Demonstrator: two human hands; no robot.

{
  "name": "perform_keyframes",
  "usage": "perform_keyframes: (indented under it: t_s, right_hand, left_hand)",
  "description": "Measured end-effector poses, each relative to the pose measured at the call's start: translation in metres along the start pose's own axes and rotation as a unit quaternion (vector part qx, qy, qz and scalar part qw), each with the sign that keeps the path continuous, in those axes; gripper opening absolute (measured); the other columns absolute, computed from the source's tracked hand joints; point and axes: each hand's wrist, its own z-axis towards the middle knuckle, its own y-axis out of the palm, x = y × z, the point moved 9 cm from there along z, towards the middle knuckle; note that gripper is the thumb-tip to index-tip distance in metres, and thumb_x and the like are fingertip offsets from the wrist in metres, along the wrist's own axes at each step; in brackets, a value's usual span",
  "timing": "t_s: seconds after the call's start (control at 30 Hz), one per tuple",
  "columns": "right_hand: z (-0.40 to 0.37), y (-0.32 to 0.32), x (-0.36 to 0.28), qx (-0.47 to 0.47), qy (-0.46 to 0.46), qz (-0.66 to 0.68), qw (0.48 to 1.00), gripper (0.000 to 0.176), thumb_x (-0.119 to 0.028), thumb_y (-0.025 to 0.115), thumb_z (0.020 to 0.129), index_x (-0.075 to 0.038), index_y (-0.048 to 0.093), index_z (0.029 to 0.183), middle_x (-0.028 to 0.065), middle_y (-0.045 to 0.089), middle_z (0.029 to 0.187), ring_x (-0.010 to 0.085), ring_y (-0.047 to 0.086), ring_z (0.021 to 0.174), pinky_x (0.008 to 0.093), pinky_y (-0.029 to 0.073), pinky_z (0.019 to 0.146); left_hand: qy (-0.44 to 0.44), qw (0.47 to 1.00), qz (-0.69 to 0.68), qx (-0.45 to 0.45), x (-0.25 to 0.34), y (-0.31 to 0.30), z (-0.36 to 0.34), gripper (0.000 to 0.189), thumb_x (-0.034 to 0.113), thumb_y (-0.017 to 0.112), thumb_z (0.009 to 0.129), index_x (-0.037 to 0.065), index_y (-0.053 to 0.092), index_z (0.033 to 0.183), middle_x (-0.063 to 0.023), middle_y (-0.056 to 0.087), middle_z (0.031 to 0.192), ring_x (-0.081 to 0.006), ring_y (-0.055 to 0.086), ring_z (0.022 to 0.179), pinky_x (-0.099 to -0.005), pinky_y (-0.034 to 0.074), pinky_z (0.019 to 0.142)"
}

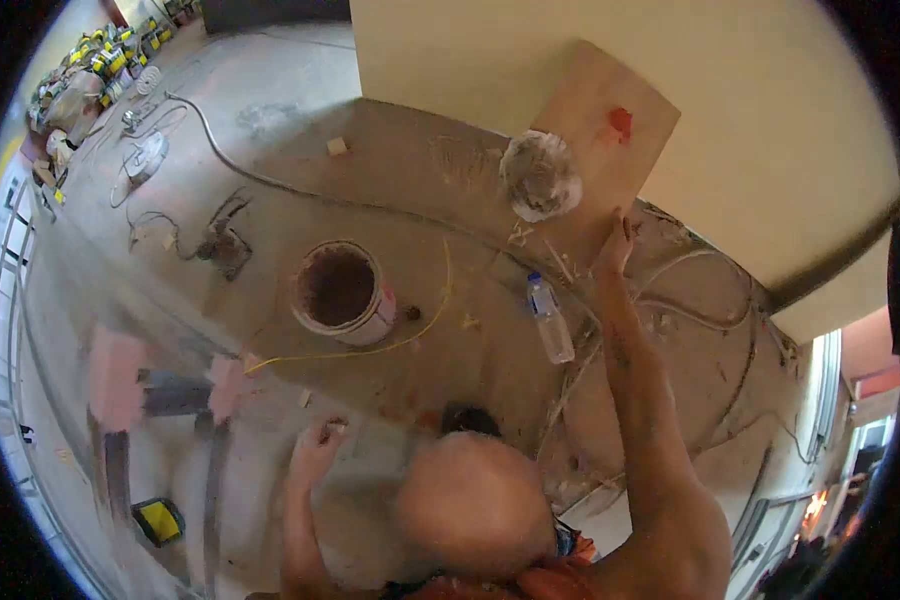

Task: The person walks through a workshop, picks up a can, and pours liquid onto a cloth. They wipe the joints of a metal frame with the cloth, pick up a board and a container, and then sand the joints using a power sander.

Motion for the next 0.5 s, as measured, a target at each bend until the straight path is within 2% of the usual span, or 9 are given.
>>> perform_keyframes:
  t_s: [0.03,0.1,0.13,0.23,0.3,0.33,0.4,0.47,0.5]
  right_hand:
    - [0.032,-0.005,0.033,-0.033,0.002,0.035,0.999,0.055,-0.034,0.064,0.098,0.001,0.053,0.138,0.0105,0.062,0.124,0.0254,0.060,0.108,0.0395,0.049,0.093]
    - [0.080,-0.020,0.088,-0.066,0.010,0.071,0.995,0.054,-0.034,0.065,0.097,0.001,0.054,0.137,0.0106,0.062,0.125,0.0256,0.060,0.108,0.0404,0.049,0.093]
    - [0.098,-0.029,0.110,-0.048,0.013,0.070,0.996,0.053,-0.034,0.065,0.097,0.001,0.055,0.135,0.0101,0.063,0.123,0.0255,0.061,0.107,0.0402,0.049,0.093]
    - [0.108,-0.028,0.130,-0.010,0.024,0.060,0.998,0.050,-0.034,0.066,0.096,0.001,0.057,0.131,0.0096,0.063,0.121,0.0252,0.061,0.106,0.0401,0.049,0.092]
    - [0.101,-0.038,0.130,0.016,0.033,0.042,0.998,0.049,-0.034,0.066,0.096,0.000,0.058,0.130,0.0098,0.064,0.120,0.0250,0.061,0.105,0.0400,0.049,0.091]
    - [0.103,-0.043,0.130,0.027,0.023,0.009,0.999,0.043,-0.034,0.067,0.096,-0.001,0.062,0.121,0.0082,0.065,0.111,0.0225,0.061,0.098,0.0389,0.050,0.086]
    - [0.103,-0.043,0.123,0.030,0.011,-0.025,0.999,0.037,-0.034,0.068,0.095,-0.002,0.065,0.112,0.0066,0.067,0.103,0.0200,0.061,0.091,0.0379,0.051,0.082]
    - [0.090,-0.042,0.125,0.002,0.053,-0.018,0.998,0.054,-0.040,0.064,0.097,0.002,0.055,0.129,0.0112,0.060,0.127,0.0245,0.061,0.103,0.0421,0.051,0.086]
    - [0.081,-0.043,0.131,-0.007,0.061,-0.024,0.998,0.054,-0.040,0.064,0.097,0.002,0.055,0.129,0.0112,0.060,0.127,0.0245,0.061,0.103,0.0421,0.051,0.086]
  left_hand:
    - [-0.010,1.000,0.000,-0.002,-0.009,0.012,0.003,0.031,0.024,0.063,0.096,0.003,0.063,0.119,-0.0157,0.069,0.092,-0.0255,0.070,0.089,-0.0366,0.053,0.078]
    - [-0.124,0.989,0.074,-0.015,-0.047,0.029,-0.001,0.030,0.024,0.063,0.096,0.003,0.064,0.117,-0.0164,0.070,0.094,-0.0275,0.070,0.091,-0.0385,0.053,0.079]
    - [-0.131,0.988,0.076,-0.012,-0.060,0.034,-0.006,0.030,0.024,0.063,0.096,0.003,0.064,0.117,-0.0164,0.070,0.094,-0.0275,0.070,0.091,-0.0385,0.053,0.079]
    - [-0.124,0.949,0.262,-0.127,-0.080,0.059,-0.029,0.030,0.025,0.063,0.095,0.003,0.064,0.115,-0.0164,0.070,0.096,-0.0302,0.069,0.090,-0.0410,0.053,0.079]
    - [-0.122,0.989,0.030,-0.081,-0.072,0.060,-0.047,0.028,0.024,0.062,0.095,0.003,0.066,0.114,-0.0164,0.069,0.095,-0.0328,0.067,0.088,-0.0433,0.052,0.080]
    - [-0.127,0.988,0.032,-0.086,-0.092,0.059,-0.049,0.028,0.024,0.062,0.095,0.003,0.066,0.114,-0.0164,0.069,0.095,-0.0328,0.067,0.088,-0.0433,0.052,0.080]
    - [0.005,0.992,0.096,-0.079,-0.128,0.052,-0.037,0.025,0.019,0.064,0.094,0.004,0.066,0.113,-0.0151,0.068,0.100,-0.0297,0.065,0.093,-0.0420,0.052,0.082]
    - [-0.133,0.988,0.058,-0.054,-0.132,0.036,-0.011,0.029,0.012,0.065,0.092,0.002,0.063,0.119,-0.0130,0.064,0.112,-0.0234,0.061,0.101,-0.0364,0.052,0.085]
    - [-0.125,0.991,-0.042,0.003,-0.137,0.032,0.003,0.037,0.011,0.066,0.091,0.002,0.058,0.126,-0.0119,0.061,0.119,-0.0220,0.060,0.104,-0.0349,0.051,0.086]
